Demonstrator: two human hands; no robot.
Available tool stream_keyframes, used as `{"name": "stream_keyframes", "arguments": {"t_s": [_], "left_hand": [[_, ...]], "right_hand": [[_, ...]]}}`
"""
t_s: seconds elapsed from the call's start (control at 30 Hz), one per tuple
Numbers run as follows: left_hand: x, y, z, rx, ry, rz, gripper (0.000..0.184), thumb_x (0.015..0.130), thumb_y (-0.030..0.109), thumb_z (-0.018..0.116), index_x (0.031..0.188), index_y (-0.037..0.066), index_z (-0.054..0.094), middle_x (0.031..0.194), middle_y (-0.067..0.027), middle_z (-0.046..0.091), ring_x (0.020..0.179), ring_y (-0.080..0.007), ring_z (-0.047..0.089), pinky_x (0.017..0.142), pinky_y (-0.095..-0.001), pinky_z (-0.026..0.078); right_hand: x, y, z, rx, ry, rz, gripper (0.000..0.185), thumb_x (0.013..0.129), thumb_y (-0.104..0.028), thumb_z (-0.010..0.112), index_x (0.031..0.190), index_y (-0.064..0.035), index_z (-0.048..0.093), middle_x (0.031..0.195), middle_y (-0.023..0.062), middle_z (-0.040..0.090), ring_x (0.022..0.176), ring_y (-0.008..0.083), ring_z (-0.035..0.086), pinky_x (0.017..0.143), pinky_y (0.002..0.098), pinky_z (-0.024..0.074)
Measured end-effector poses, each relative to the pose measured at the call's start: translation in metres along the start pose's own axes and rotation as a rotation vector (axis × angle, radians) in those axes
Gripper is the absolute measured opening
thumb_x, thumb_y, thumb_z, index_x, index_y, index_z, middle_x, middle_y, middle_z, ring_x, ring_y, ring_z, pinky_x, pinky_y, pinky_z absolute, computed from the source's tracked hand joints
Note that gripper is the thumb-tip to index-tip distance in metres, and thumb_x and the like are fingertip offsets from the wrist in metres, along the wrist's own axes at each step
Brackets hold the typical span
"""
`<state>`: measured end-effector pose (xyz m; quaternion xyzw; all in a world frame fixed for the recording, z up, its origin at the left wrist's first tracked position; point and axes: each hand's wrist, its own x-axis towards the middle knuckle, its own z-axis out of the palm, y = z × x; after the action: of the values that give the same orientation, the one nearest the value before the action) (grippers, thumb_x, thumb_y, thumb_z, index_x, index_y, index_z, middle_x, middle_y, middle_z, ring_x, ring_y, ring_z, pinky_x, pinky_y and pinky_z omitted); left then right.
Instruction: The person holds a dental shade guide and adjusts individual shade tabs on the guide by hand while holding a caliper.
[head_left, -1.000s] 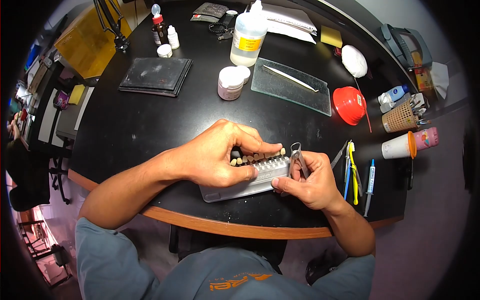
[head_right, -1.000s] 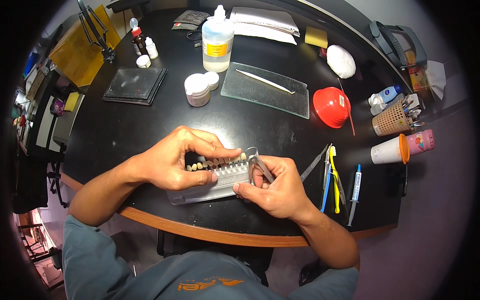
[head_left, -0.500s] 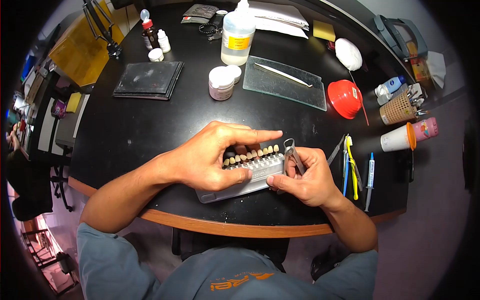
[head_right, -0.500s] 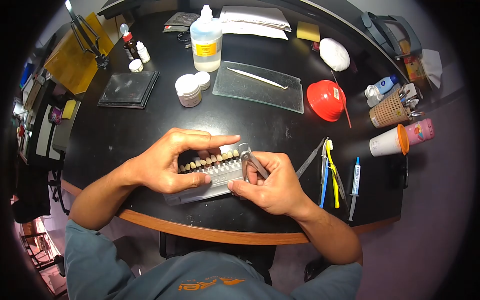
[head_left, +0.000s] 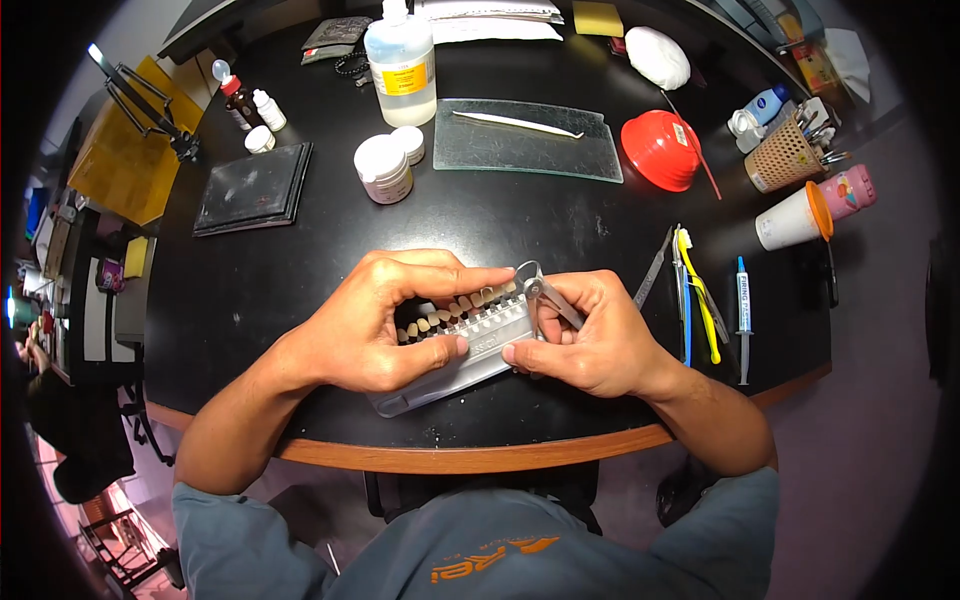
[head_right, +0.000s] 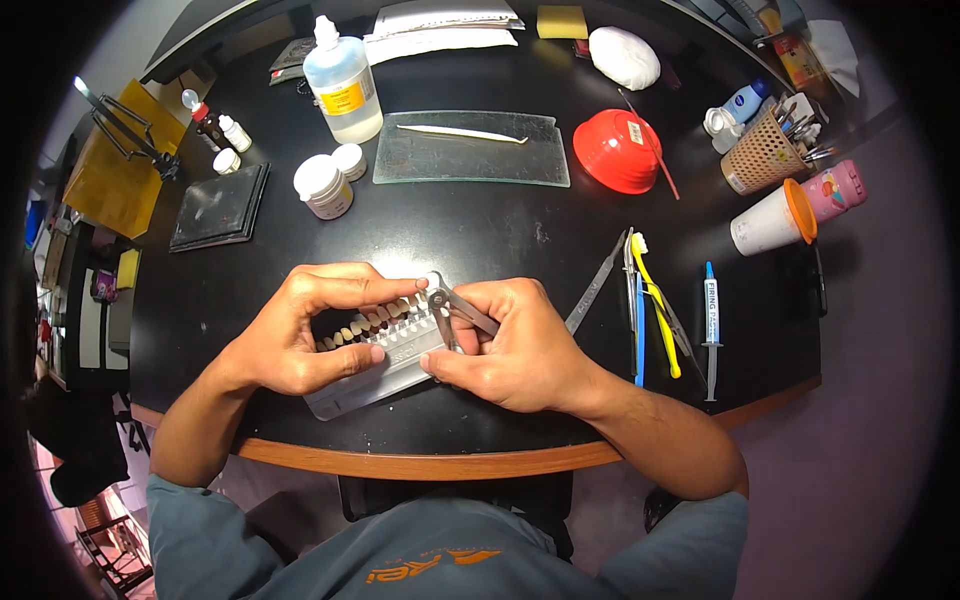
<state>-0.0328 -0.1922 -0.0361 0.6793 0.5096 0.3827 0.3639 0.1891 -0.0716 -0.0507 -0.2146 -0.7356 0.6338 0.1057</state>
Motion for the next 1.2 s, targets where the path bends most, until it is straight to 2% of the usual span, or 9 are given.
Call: {"name": "stream_keyframes", "arguments": {"t_s": [0.63, 0.8, 1.0, 1.03, 1.2], "left_hand": [[-0.0004, -0.0023, 0.0011, -0.022, 0.014, 0.001, 0.058, 0.073, 0.005, 0.077, 0.13, 0.001, 0.066, 0.092, -0.0151, 0.071, 0.083, -0.0222, 0.067, 0.078, -0.0345, 0.051], [-0.0013, -0.0019, 0.0015, -0.058, 0.028, -0.047, 0.061, 0.074, 0.003, 0.077, 0.133, -0.003, 0.062, 0.097, -0.0154, 0.072, 0.09, -0.0196, 0.068, 0.085, -0.0325, 0.052], [-0.0036, -0.0012, 0.0012, -0.162, 0.098, -0.173, 0.059, 0.079, 0.0, 0.075, 0.135, -0.006, 0.059, 0.105, -0.016, 0.073, 0.1, -0.0177, 0.068, 0.094, -0.0321, 0.052], [-0.0037, -0.001, 0.0013, -0.151, 0.123, -0.186, 0.058, 0.079, 0.0, 0.075, 0.135, -0.005, 0.059, 0.104, -0.0158, 0.073, 0.1, -0.0177, 0.068, 0.094, -0.0322, 0.052], [-0.0018, 0.0011, -0.0013, -0.112, 0.181, -0.21, 0.044, 0.084, 0.003, 0.075, 0.126, -0.006, 0.065, 0.102, -0.0146, 0.074, 0.1, -0.0169, 0.069, 0.092, -0.031, 0.053]], "right_hand": [[0.0005, -0.0027, -0.001, -0.055, -0.01, 0.003, 0.038, 0.077, -0.012, 0.081, 0.06, -0.0084, 0.047, 0.055, -0.0066, 0.044, 0.054, 0.0014, 0.038, 0.049, 0.0239, 0.0282], [0.0004, 0.0029, 0.0001, 0.015, 0.01, -0.004, 0.038, 0.078, -0.012, 0.081, 0.061, -0.0092, 0.047, 0.056, -0.0068, 0.046, 0.054, 0.0008, 0.038, 0.048, 0.0231, 0.0285], [0.0031, -0.0035, -0.0027, 0.21, -0.001, 0.017, 0.038, 0.081, -0.005, 0.08, 0.065, -0.0089, 0.046, 0.06, -0.0013, 0.058, 0.06, 0.004, 0.059, 0.052, 0.0209, 0.0438], [0.0035, -0.0026, -0.0053, 0.229, -0.014, 0.041, 0.038, 0.082, -0.002, 0.079, 0.067, -0.0083, 0.046, 0.064, 0.002, 0.061, 0.066, 0.0083, 0.066, 0.056, 0.0221, 0.0499], [0.0046, -0.0026, -0.0053, 0.289, 0.031, 0.032, 0.039, 0.084, 0.0, 0.078, 0.066, -0.0085, 0.044, 0.067, 0.0035, 0.062, 0.066, 0.0096, 0.065, 0.058, 0.0231, 0.0506]]}}
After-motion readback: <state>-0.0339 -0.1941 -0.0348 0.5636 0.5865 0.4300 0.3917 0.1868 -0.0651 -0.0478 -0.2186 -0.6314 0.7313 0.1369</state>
